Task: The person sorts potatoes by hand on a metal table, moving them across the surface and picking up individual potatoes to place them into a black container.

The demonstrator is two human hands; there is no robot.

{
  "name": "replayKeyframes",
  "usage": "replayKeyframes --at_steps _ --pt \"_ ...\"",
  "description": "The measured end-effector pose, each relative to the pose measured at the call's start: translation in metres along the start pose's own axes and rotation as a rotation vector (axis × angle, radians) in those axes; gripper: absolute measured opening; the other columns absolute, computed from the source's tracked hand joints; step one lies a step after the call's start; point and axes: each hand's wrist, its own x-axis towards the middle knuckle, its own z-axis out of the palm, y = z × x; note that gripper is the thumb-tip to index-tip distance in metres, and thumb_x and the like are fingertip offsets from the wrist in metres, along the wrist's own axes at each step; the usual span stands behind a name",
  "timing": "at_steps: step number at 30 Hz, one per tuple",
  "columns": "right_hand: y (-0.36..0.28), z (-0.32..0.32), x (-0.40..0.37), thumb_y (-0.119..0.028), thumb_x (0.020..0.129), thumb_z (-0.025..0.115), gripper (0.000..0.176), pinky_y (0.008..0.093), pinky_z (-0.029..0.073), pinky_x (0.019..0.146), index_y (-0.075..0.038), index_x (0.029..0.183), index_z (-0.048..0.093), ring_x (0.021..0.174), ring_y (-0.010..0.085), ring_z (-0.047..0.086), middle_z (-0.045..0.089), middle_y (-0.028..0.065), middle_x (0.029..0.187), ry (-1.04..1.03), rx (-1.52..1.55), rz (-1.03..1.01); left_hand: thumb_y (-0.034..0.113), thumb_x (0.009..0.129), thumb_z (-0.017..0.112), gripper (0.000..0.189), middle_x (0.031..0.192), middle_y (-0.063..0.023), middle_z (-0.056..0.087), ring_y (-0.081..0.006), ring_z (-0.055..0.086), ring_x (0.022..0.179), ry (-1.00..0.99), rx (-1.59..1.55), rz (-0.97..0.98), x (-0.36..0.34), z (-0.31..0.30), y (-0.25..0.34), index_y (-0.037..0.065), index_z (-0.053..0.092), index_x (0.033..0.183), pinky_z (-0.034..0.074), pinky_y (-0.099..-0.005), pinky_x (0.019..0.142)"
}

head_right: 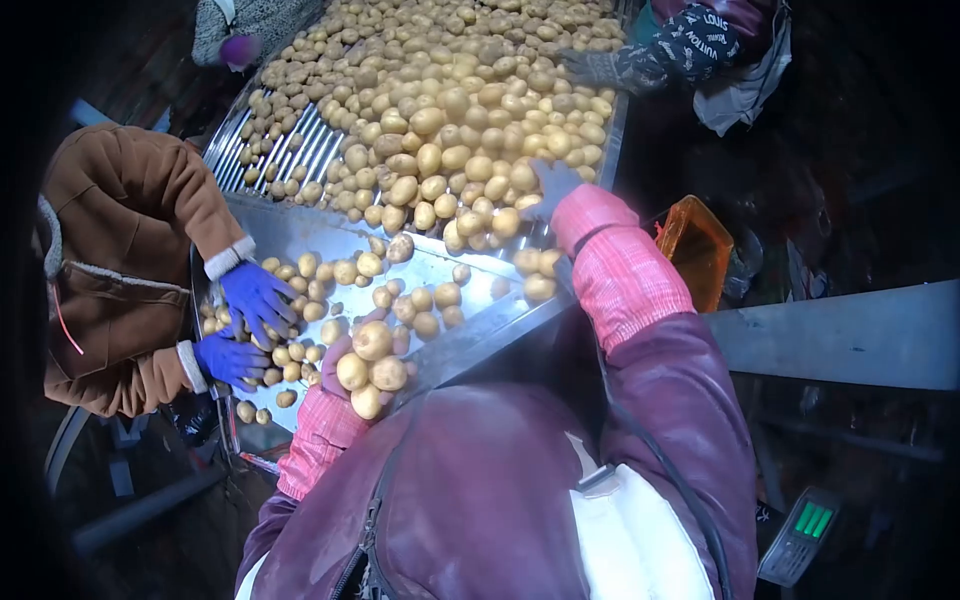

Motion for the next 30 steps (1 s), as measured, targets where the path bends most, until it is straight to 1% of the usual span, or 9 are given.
replayKeyframes --at_steps 6,9,13,15,19,22,26,28,30 --pt "-0.004 -0.016 0.000 -0.038 0.051 0.089 0.115 0.0504 0.042 0.105 -0.028 0.149 0.031 0.123 0.0484 0.046 0.043 0.0277 0.133 -0.102 0.024 -0.054 0.024 0.100 0.041 0.048 0.129 -0.0170 0.055 -0.0352 0.064 0.102 0.189 -0.126 0.044 -0.004 0.002 -0.005 0.007 0.039 0.145 0.057 -0.0406 0.069" --pt "-0.004 -0.015 -0.003 -0.039 0.049 0.091 0.121 0.0509 0.041 0.106 -0.030 0.151 0.027 0.130 0.0497 0.041 0.035 0.0314 0.142 -0.120 -0.002 -0.035 0.023 0.100 0.041 0.046 0.129 -0.0183 0.056 -0.0367 0.064 0.102 0.154 -0.404 -0.064 -0.007 -0.022 -0.008 0.007 0.040 0.144 0.057 -0.0399 0.065" --pt "-0.017 -0.012 0.007 -0.032 0.053 0.090 0.121 0.0453 0.039 0.109 -0.024 0.153 0.024 0.138 0.0435 0.034 0.038 0.0256 0.147 -0.166 0.044 -0.032 0.030 0.098 0.044 0.047 0.122 -0.0172 0.057 -0.0363 0.059 0.110 0.099 -0.479 -0.040 -0.015 -0.037 -0.011 0.004 0.046 0.137 0.054 -0.0510 0.085" --pt "-0.018 -0.004 0.015 -0.031 0.053 0.091 0.121 0.0414 0.038 0.110 -0.012 0.153 0.024 0.137 0.0377 0.039 0.044 0.0238 0.144 -0.274 0.290 -0.163 0.033 0.097 0.042 0.049 0.119 -0.0183 0.058 -0.0373 0.062 0.103 0.133 -0.537 -0.052 -0.017 -0.040 -0.015 0.003 0.045 0.137 0.056 -0.0485 0.080" --pt "-0.050 0.028 0.027 -0.032 0.052 0.091 0.124 0.0402 0.039 0.109 -0.009 0.153 0.022 0.137 0.0372 0.039 0.040 0.0242 0.147 -0.208 0.227 -0.299 0.037 0.097 0.043 0.049 0.114 -0.0192 0.060 -0.0357 0.065 0.094 0.222 -0.382 0.068 -0.020 -0.037 -0.022 0.003 0.047 0.133 0.056 -0.0422 0.069" --pt "-0.104 0.019 0.011 -0.039 0.053 0.090 0.125 0.0397 0.038 0.110 -0.007 0.153 0.022 0.138 0.0406 0.035 0.034 0.0257 0.149 -0.244 -0.006 -0.070 0.038 0.097 0.045 0.046 0.113 -0.0189 0.061 -0.0330 0.066 0.090 0.175 -0.467 -0.003 -0.017 -0.048 -0.027 0.003 0.051 0.127 0.055 -0.0388 0.065" --pt "-0.132 0.032 0.022 -0.048 0.055 0.086 0.121 0.0420 0.038 0.111 -0.004 0.150 0.026 0.139 0.0425 0.033 0.030 0.0306 0.149 -0.233 0.106 -0.115 0.036 0.096 0.046 0.044 0.106 -0.0189 0.065 -0.0308 0.067 0.083 0.217 -0.512 -0.006 -0.016 -0.032 -0.024 0.002 0.054 0.123 0.052 -0.0357 0.060" --pt "-0.143 0.058 0.036 -0.054 0.046 0.088 0.123 0.0458 0.042 0.105 -0.005 0.145 0.034 0.127 0.0440 0.045 0.042 0.0296 0.140 0.012 0.093 -0.060 0.036 0.096 0.046 0.044 0.105 -0.0186 0.065 -0.0307 0.067 0.082 0.073 -0.497 0.010 -0.011 -0.043 -0.030 0.002 0.054 0.122 0.052 -0.0348 0.058" --pt "-0.143 0.058 0.034 -0.046 0.059 0.087 0.110 0.0436 0.044 0.102 -0.003 0.145 0.035 0.125 0.0397 0.049 0.043 0.0285 0.140 -0.102 0.447 -0.086 0.037 0.096 0.045 0.045 0.106 -0.0181 0.065 -0.0305 0.067 0.083 0.172 -0.442 0.011 -0.008 -0.038 -0.033 0.002 0.054 0.122 0.052 -0.0337 0.057"
